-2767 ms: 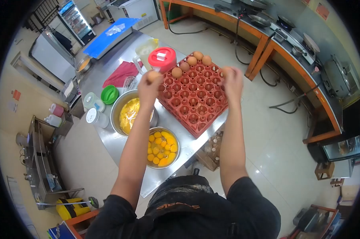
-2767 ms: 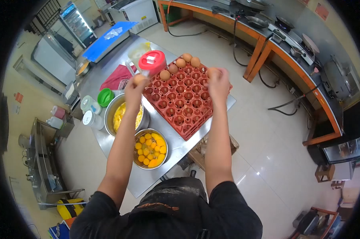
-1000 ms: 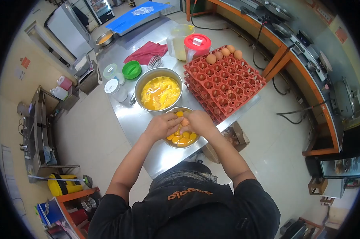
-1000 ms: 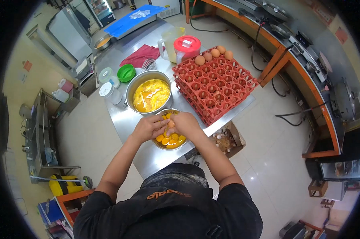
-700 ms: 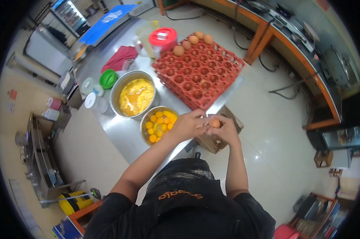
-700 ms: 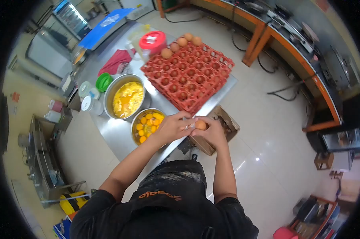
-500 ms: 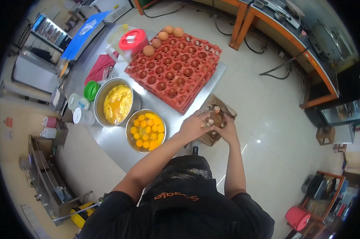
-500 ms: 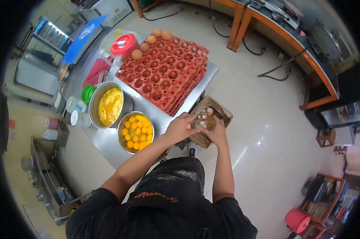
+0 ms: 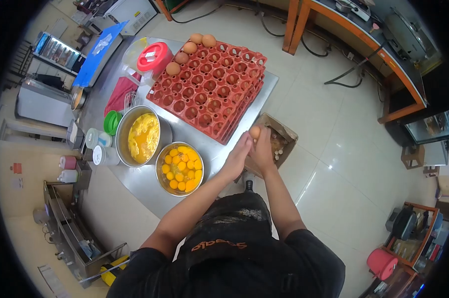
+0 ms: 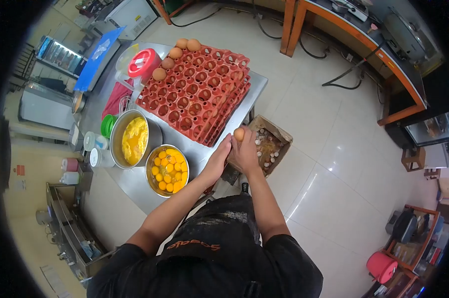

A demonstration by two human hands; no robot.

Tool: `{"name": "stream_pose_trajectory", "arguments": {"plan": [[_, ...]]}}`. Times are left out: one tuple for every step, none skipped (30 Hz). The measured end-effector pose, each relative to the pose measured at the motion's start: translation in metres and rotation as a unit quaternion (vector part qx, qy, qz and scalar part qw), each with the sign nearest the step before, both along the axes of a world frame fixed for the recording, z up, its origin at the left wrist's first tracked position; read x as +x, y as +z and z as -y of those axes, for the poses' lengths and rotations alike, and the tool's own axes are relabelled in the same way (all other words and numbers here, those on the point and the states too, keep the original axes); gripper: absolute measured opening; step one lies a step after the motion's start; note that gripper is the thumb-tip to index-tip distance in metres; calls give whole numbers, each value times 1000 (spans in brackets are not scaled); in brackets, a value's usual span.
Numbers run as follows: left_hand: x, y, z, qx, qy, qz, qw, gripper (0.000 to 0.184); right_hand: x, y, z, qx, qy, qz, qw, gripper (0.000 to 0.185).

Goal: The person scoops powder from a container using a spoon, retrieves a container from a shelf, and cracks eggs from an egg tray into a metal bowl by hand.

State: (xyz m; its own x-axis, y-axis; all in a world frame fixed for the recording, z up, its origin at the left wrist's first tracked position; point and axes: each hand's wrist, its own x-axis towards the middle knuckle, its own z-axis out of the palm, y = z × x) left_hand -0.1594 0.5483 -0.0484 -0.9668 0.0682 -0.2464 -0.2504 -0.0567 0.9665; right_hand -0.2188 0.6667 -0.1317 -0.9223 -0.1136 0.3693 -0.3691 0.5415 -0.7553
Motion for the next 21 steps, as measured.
{"name": "stream_pose_trajectory", "arguments": {"plan": [[7,11,4,-24,-2,-28,999,65,-7,6,2,50,7,53,997,50],[16,11,12,-78,0,-46,996,60,-12,10,4,101,14,106,989,50],[26,11,22,-132,2,-64,989,55,-20,2,5,100,22,137,985,51],[35,12,32,-186,4,-82,979,51,-21,-6,2,67,28,129,989,50],[43,15,41,-226,34,-156,961,46,-19,-4,0,35,36,121,991,50],[49,21,52,-229,26,-152,961,47,-16,2,1,5,47,114,992,50],[57,26,63,-230,18,-146,962,48,-9,7,4,-28,57,62,996,47],[64,28,73,-231,12,-139,963,49,2,24,5,-53,88,120,987,45],[70,24,82,-234,29,-186,954,55,15,46,8,-75,118,179,974,44],[73,30,90,-237,20,-188,953,58,28,62,12,-97,148,240,955,43],[76,43,98,-240,11,-190,952,60,40,69,20,-136,184,197,953,40],[78,55,105,-243,1,-192,951,62,44,82,27,-153,252,260,919,39],[80,63,111,-229,0,-221,948,60,48,96,34,-168,316,320,877,38],[83,64,120,-225,-10,-216,950,57,52,104,42,-181,374,378,827,38],[88,65,130,-221,-21,-213,951,54,56,97,58,-216,394,337,827,37],[91,67,140,-218,-31,-212,952,51,54,101,68,-194,408,380,807,37],[93,64,151,-258,-9,-287,922,47,49,110,79,-171,420,421,786,37],[98,62,161,-265,2,-294,918,48,47,119,90,-147,431,460,762,37],[104,59,171,-273,12,-300,914,49,50,126,102,-162,420,488,747,34],[110,57,178,-281,20,-305,910,51,50,134,111,-143,432,506,733,33],[116,55,184,-280,46,-311,907,52,47,141,122,-123,444,523,718,31]]}}
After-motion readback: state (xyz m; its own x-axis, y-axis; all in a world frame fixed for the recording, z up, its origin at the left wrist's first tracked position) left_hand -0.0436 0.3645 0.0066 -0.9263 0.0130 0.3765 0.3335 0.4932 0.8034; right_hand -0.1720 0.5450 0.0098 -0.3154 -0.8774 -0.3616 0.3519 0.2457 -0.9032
